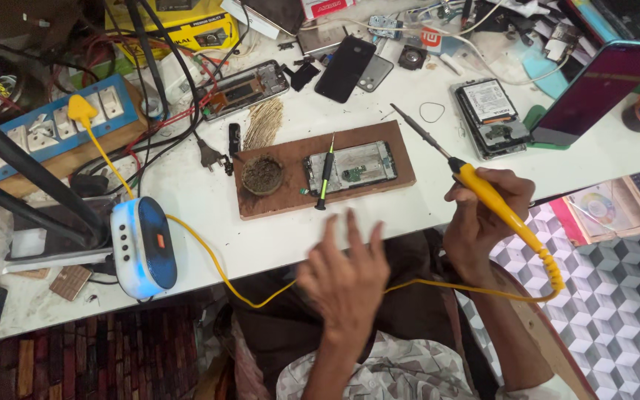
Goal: The person uses a soldering iron and tweezers to work on a small circuit board placed on a wooden board. They repeatedly apply heat to specific points on the board while manipulating components with tweezers.
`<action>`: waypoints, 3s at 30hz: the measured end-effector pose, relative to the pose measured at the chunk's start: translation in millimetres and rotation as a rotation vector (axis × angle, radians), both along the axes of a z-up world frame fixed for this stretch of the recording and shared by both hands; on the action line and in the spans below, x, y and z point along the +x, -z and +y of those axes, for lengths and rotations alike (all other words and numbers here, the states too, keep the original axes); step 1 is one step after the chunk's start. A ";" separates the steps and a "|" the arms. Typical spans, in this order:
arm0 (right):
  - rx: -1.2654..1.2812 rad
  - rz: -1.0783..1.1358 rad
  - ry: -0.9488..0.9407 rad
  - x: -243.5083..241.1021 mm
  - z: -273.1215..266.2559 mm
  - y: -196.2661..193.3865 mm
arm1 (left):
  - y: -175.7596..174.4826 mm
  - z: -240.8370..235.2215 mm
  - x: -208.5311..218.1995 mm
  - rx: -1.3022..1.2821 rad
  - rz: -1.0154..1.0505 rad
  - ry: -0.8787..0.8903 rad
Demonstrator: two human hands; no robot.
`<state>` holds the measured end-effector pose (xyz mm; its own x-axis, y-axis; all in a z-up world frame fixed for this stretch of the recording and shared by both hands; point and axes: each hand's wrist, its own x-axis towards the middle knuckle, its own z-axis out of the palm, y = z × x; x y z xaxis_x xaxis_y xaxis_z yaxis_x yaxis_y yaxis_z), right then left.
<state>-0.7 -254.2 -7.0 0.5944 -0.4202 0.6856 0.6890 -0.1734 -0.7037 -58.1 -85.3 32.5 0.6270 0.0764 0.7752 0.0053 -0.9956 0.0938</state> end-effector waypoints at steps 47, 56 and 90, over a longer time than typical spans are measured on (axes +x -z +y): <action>-1.028 0.030 -0.070 45.2 -39.4 51.8 | -49.7 -278.8 246.1 1.147 -0.491 0.658; -0.994 -0.317 0.064 58.0 -40.9 48.8 | -141.0 -213.8 212.1 0.823 -0.797 0.745; -0.047 0.164 -0.260 46.2 95.0 21.4 | 111.4 50.5 49.3 -0.528 -0.421 0.378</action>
<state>45.5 -159.2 -28.4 0.7822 -0.2097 0.5867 0.5923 -0.0419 -0.8046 -8.8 -34.9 -78.9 0.3441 0.3419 0.8745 -0.4671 -0.7455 0.4753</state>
